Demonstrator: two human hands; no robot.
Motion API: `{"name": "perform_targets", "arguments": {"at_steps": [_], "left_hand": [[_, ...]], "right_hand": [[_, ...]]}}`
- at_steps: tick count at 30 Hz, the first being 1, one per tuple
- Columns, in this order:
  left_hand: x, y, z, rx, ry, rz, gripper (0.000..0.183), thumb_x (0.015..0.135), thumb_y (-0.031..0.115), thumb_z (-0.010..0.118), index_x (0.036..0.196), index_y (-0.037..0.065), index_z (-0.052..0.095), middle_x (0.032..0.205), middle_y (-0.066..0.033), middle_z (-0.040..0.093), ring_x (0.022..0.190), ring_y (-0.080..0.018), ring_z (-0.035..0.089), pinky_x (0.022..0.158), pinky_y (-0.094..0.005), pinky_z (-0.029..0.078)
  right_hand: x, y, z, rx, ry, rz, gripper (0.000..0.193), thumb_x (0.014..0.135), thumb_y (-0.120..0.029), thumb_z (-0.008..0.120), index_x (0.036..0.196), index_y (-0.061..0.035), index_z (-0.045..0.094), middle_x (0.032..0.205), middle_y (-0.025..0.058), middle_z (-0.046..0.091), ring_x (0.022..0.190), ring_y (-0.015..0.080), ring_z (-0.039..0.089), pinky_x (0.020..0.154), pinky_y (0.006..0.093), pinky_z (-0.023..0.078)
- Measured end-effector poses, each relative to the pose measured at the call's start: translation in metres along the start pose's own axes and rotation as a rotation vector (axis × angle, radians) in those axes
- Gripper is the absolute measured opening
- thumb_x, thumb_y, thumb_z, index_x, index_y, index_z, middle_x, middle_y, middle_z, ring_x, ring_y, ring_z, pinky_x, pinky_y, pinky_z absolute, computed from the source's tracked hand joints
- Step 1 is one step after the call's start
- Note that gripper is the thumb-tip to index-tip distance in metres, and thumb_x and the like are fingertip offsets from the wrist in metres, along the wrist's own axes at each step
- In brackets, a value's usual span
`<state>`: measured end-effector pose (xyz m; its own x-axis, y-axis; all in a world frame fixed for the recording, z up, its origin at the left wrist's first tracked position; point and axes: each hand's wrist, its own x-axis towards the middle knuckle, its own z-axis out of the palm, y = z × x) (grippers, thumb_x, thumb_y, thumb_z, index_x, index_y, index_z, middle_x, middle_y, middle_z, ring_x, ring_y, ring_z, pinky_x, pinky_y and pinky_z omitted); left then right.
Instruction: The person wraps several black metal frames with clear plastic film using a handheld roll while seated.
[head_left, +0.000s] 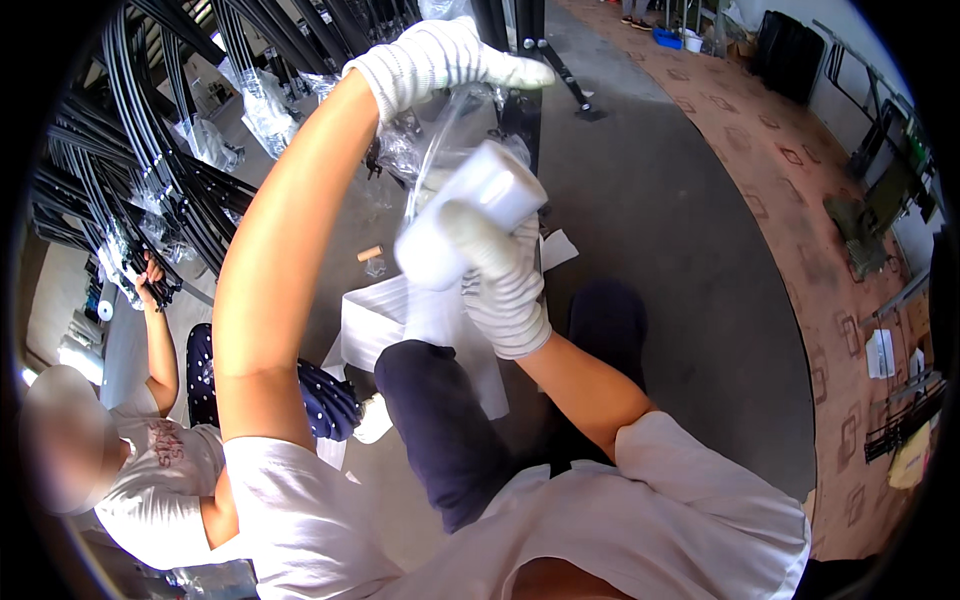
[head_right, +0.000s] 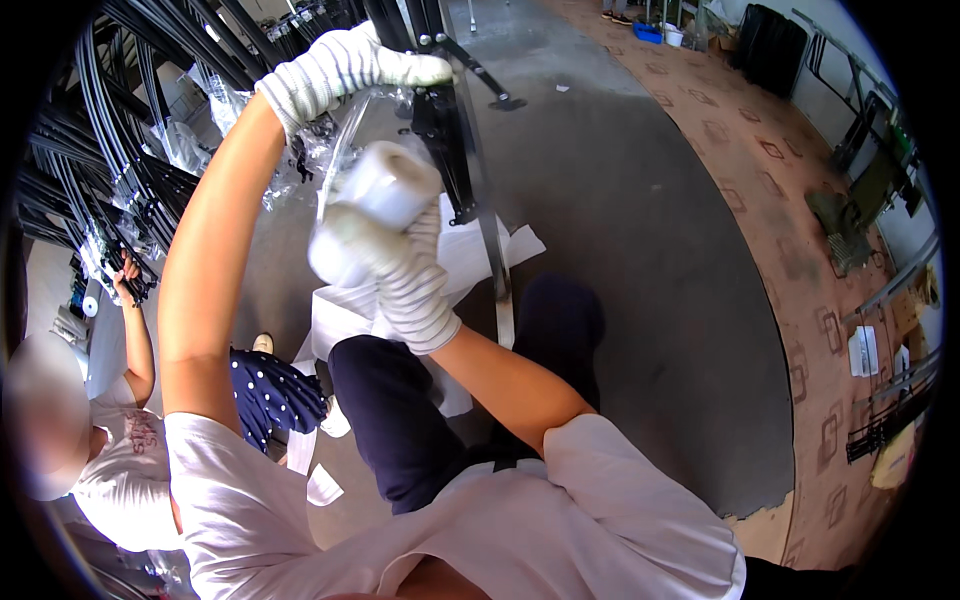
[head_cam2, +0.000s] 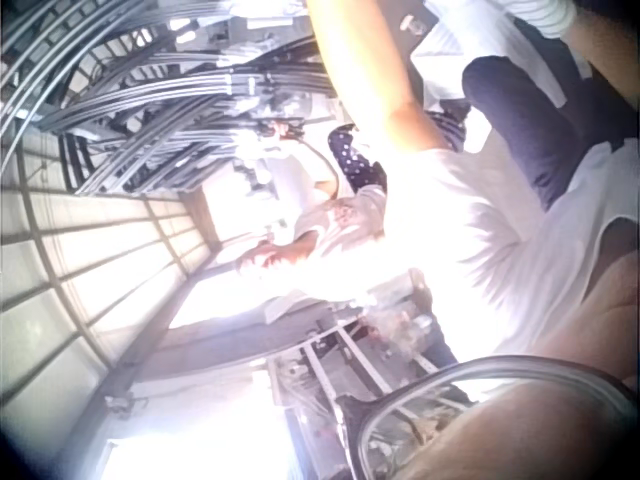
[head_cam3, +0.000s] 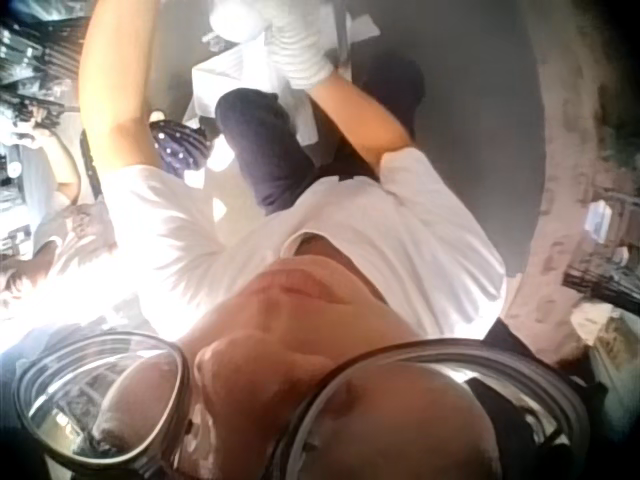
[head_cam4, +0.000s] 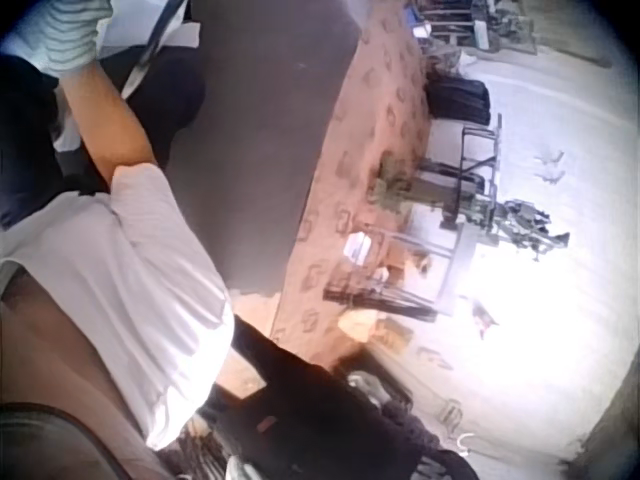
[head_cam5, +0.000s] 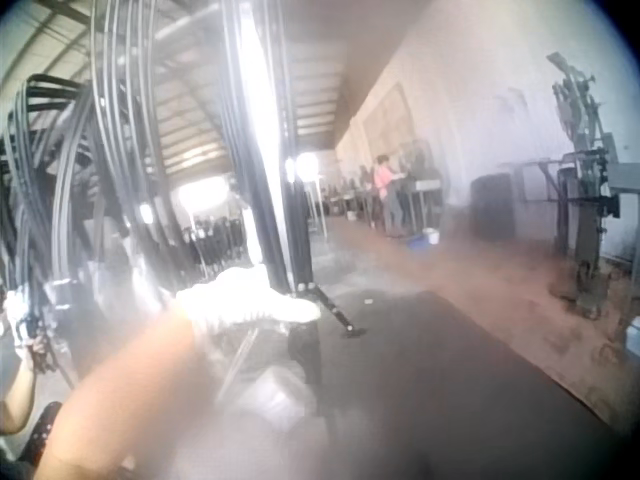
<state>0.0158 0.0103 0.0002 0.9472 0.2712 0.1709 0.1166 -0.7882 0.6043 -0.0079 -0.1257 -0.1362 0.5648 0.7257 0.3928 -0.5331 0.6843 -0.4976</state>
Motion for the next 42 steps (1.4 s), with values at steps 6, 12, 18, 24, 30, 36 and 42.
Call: {"name": "perform_targets", "arguments": {"at_steps": [6, 12, 18, 24, 30, 36, 42], "left_hand": [[-0.035, 0.037, 0.019, -0.543, -0.016, -0.111, 0.048, 0.076, 0.025, 0.062, 0.115, 0.003, 0.045, 0.106, -0.0073, 0.055, 0.104, -0.0173, 0.047, 0.091, -0.0319, 0.035], [-0.041, -0.01, 0.033, -0.707, 0.093, 0.042, 0.064, 0.07, 0.013, 0.065, 0.124, 0.004, 0.032, 0.111, -0.0087, 0.052, 0.099, -0.0167, 0.049, 0.086, -0.0297, 0.038], [-0.038, -0.069, 0.021, -0.571, 0.026, 0.18, 0.081, 0.065, -0.001, 0.065, 0.131, 0.008, 0.019, 0.115, -0.0094, 0.049, 0.089, -0.015, 0.053, 0.075, -0.0259, 0.044], [-0.037, -0.104, 0.025, -0.409, 0.093, 0.227, 0.089, 0.064, -0.015, 0.06, 0.134, 0.016, 0.015, 0.122, -0.0116, 0.043, 0.103, -0.0175, 0.047, 0.081, -0.0278, 0.043], [-0.048, -0.094, 0.045, -0.378, 0.243, 0.284, 0.094, 0.062, -0.014, 0.063, 0.135, 0.019, 0.012, 0.117, -0.0083, 0.043, 0.102, -0.0126, 0.044, 0.081, -0.0247, 0.041], [-0.044, -0.102, 0.05, -0.619, 0.228, 0.174, 0.095, 0.06, -0.014, 0.064, 0.134, 0.02, 0.014, 0.114, -0.0045, 0.042, 0.099, -0.0136, 0.046, 0.079, -0.0268, 0.043], [-0.043, -0.092, 0.04, -0.837, 0.005, 0.379, 0.08, 0.06, -0.01, 0.056, 0.13, 0.011, 0.026, 0.116, -0.0051, 0.046, 0.103, -0.0151, 0.046, 0.084, -0.0295, 0.039]], "right_hand": [[0.008, 0.049, -0.069, 0.122, 0.334, 0.273, 0.036, 0.061, -0.012, 0.073, 0.09, -0.004, 0.052, 0.077, 0.0041, 0.057, 0.066, 0.0125, 0.055, 0.058, 0.0287, 0.047], [0.038, 0.061, -0.069, -0.25, 0.452, 0.334, 0.058, 0.059, -0.015, 0.076, 0.101, -0.0042, 0.037, 0.084, 0.0072, 0.055, 0.067, 0.015, 0.053, 0.059, 0.0292, 0.046], [0.023, 0.048, -0.063, -0.834, 0.368, -0.057, 0.06, 0.06, -0.026, 0.075, 0.1, -0.0068, 0.036, 0.083, 0.0109, 0.056, 0.069, 0.022, 0.057, 0.063, 0.0342, 0.046], [0.045, 0.017, -0.082, -1.046, 0.523, -0.274, 0.063, 0.057, -0.03, 0.074, 0.102, -0.0077, 0.036, 0.088, 0.013, 0.058, 0.078, 0.0261, 0.058, 0.072, 0.0349, 0.045], [0.054, 0.02, -0.082, -1.101, 0.383, -0.382, 0.064, 0.058, -0.029, 0.074, 0.104, -0.0071, 0.035, 0.09, 0.0122, 0.058, 0.083, 0.0242, 0.058, 0.074, 0.0337, 0.045], [0.077, 0.006, -0.095, -0.858, 0.368, -0.626, 0.069, 0.054, -0.018, 0.078, 0.107, -0.005, 0.035, 0.091, 0.008, 0.054, 0.08, 0.0154, 0.054, 0.074, 0.0274, 0.045], [0.126, -0.041, -0.089, -0.893, 0.197, -0.758, 0.074, 0.049, -0.021, 0.083, 0.104, -0.0054, 0.035, 0.088, 0.0077, 0.055, 0.077, 0.0147, 0.056, 0.071, 0.028, 0.047]]}}
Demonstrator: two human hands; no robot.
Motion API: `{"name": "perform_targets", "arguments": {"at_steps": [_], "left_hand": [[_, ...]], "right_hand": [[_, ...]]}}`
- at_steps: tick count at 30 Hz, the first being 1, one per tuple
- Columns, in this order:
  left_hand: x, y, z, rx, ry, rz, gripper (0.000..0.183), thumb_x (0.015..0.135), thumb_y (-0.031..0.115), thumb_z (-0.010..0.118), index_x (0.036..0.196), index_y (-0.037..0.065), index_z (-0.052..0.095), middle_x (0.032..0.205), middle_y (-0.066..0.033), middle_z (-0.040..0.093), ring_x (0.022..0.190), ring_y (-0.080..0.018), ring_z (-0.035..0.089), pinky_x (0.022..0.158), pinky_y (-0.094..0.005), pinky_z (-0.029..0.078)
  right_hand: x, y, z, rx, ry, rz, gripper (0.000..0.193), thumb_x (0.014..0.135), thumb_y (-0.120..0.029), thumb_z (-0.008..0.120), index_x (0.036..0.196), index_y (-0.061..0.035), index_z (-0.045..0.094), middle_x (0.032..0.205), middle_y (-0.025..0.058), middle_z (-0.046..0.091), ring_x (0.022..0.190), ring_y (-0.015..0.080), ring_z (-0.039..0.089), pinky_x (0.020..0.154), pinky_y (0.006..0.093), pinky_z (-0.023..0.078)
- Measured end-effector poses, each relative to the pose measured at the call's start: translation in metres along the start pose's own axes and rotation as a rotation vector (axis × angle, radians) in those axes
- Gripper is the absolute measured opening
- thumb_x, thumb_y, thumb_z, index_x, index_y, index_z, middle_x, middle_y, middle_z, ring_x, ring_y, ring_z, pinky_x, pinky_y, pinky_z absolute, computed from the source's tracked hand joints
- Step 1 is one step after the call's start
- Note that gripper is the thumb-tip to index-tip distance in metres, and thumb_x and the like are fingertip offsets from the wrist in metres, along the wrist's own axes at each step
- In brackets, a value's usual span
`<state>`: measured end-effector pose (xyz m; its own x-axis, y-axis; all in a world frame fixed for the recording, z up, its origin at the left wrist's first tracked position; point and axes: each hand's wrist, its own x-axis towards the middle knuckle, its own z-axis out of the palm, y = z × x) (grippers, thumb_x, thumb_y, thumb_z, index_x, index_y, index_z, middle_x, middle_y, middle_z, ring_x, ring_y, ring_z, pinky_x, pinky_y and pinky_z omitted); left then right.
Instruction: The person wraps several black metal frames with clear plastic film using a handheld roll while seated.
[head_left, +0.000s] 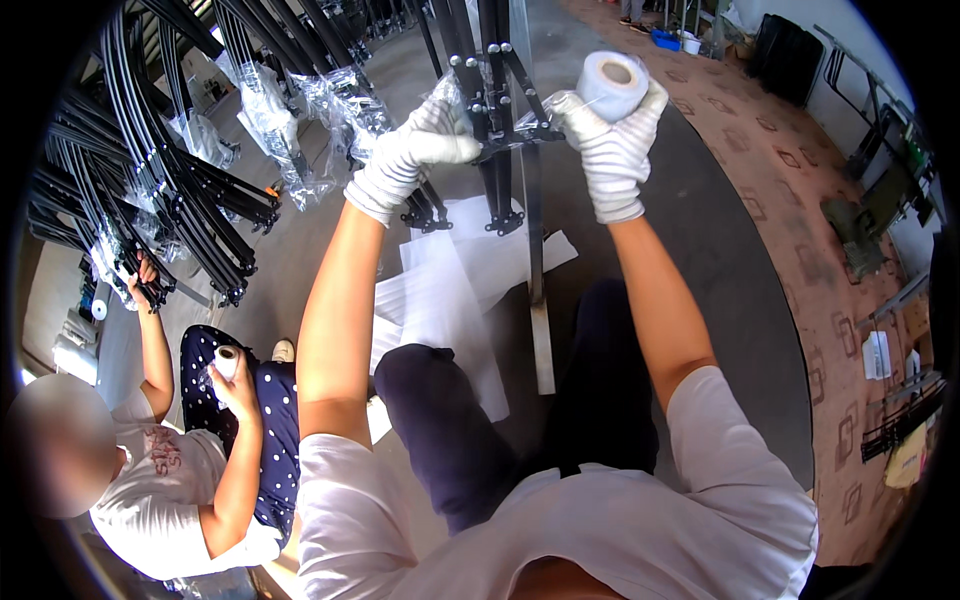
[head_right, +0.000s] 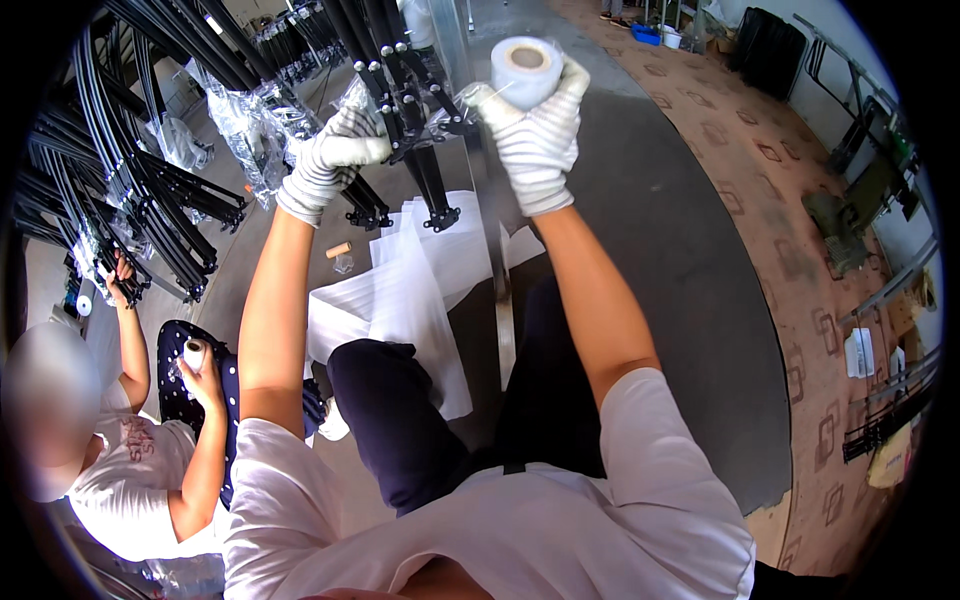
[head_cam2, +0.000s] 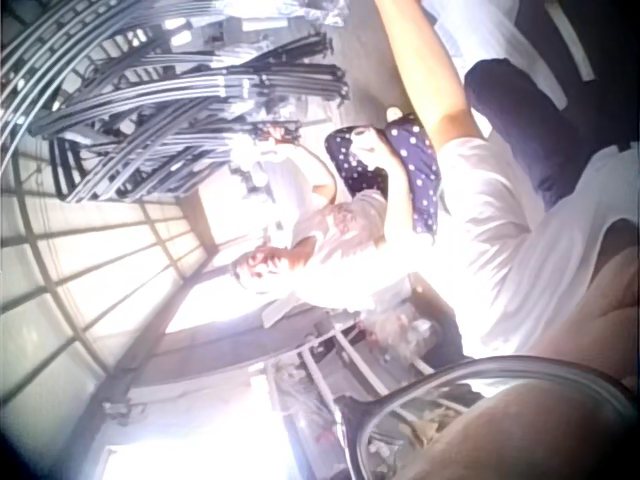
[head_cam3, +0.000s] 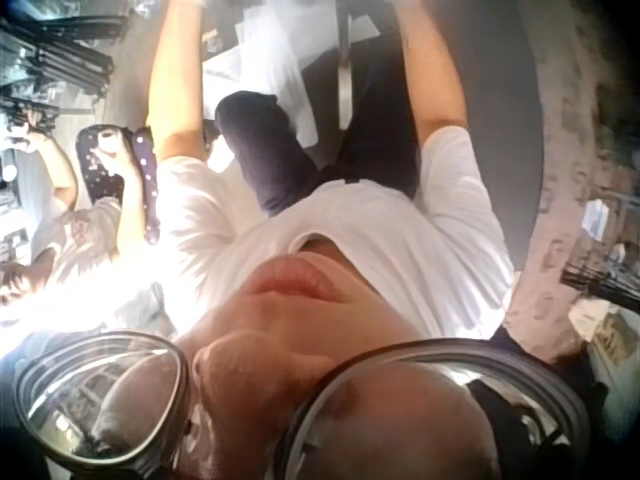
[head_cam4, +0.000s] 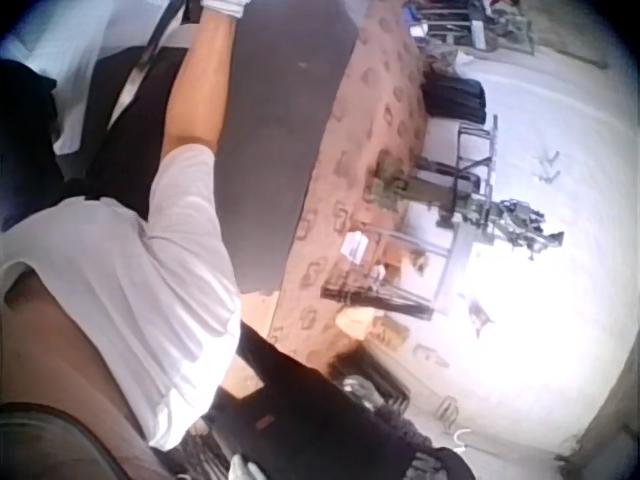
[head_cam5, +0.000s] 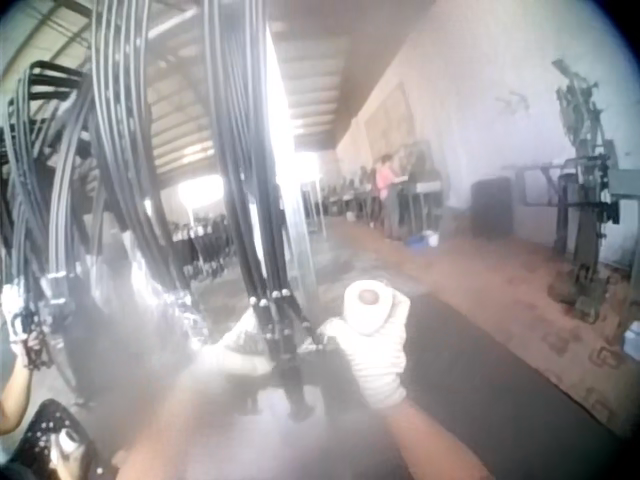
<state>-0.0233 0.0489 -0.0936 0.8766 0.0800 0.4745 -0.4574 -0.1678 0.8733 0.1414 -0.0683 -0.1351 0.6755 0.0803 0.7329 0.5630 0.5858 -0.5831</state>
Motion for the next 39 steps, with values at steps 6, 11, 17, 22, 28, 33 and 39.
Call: {"name": "perform_targets", "arguments": {"at_steps": [6, 11, 17, 22, 28, 33, 39], "left_hand": [[-0.004, 0.025, 0.033, 0.025, 0.229, -0.163, 0.051, 0.075, 0.017, 0.057, 0.122, 0.007, 0.04, 0.099, -0.0014, 0.054, 0.087, -0.0099, 0.05, 0.074, -0.0235, 0.04], [-0.003, 0.021, 0.036, -0.446, 0.306, -0.076, 0.038, 0.084, 0.032, 0.051, 0.108, 0.002, 0.047, 0.102, -0.0073, 0.054, 0.094, -0.0151, 0.051, 0.086, -0.0256, 0.041], [0.016, 0.0, 0.036, 0.133, 0.829, 0.144, 0.052, 0.078, 0.027, 0.059, 0.119, 0.005, 0.035, 0.108, -0.0125, 0.046, 0.092, -0.018, 0.051, 0.08, -0.0268, 0.043], [0.026, 0.002, 0.004, 0.288, 0.635, 0.389, 0.063, 0.071, 0.012, 0.066, 0.121, 0.003, 0.029, 0.111, -0.0166, 0.047, 0.092, -0.0196, 0.051, 0.077, -0.0281, 0.044], [0.02, 0.006, 0.006, 0.36, 0.715, 0.321, 0.048, 0.068, 0.009, 0.068, 0.107, 0.0, 0.04, 0.089, -0.008, 0.056, 0.072, -0.0118, 0.055, 0.063, -0.0227, 0.047], [0.026, 0.025, 0.035, 0.239, 0.829, 0.496, 0.041, 0.067, 0.012, 0.069, 0.097, 0.002, 0.043, 0.083, -0.0075, 0.055, 0.069, -0.0105, 0.054, 0.06, -0.0219, 0.047], [-0.004, 0.039, 0.055, 0.525, 0.877, 0.468, 0.051, 0.066, 0.014, 0.068, 0.108, 0.003, 0.042, 0.092, -0.0088, 0.054, 0.079, -0.0158, 0.054, 0.068, -0.0274, 0.047]], "right_hand": [[0.066, 0.002, 0.008, 0.131, -0.277, -0.069, 0.061, 0.061, -0.004, 0.071, 0.109, -0.0019, 0.034, 0.092, 0.0142, 0.053, 0.082, 0.0239, 0.056, 0.074, 0.0358, 0.049], [0.08, -0.047, 0.034, -0.01, -0.507, -0.26, 0.057, 0.055, -0.012, 0.073, 0.106, -0.0041, 0.047, 0.098, 0.0065, 0.053, 0.09, 0.0156, 0.05, 0.081, 0.0276, 0.041], [0.09, 0.0, 0.096, 0.541, -0.913, 0.014, 0.041, 0.065, -0.015, 0.072, 0.101, -0.0054, 0.055, 0.09, 0.0018, 0.059, 0.073, 0.0078, 0.055, 0.061, 0.0243, 0.049], [0.086, -0.025, 0.084, 0.582, -1.152, 0.267, 0.053, 0.059, -0.01, 0.076, 0.107, -0.0064, 0.052, 0.099, 0.0045, 0.059, 0.086, 0.0101, 0.056, 0.073, 0.0223, 0.047], [0.027, -0.057, 0.067, 0.678, -0.554, 0.492, 0.036, 0.075, -0.014, 0.063, 0.106, -0.0001, 0.051, 0.093, 0.0097, 0.059, 0.081, 0.0126, 0.058, 0.068, 0.0221, 0.048], [-0.006, -0.072, 0.057, 0.804, -0.378, 0.639, 0.031, 0.07, -0.012, 0.065, 0.096, -0.0018, 0.051, 0.08, 0.0042, 0.057, 0.072, 0.0102, 0.054, 0.063, 0.0228, 0.048], [0.001, -0.066, 0.041, 0.494, -0.503, 0.419, 0.041, 0.064, -0.005, 0.07, 0.099, -0.0024, 0.05, 0.082, 0.0019, 0.057, 0.073, 0.0084, 0.053, 0.066, 0.023, 0.046]]}}
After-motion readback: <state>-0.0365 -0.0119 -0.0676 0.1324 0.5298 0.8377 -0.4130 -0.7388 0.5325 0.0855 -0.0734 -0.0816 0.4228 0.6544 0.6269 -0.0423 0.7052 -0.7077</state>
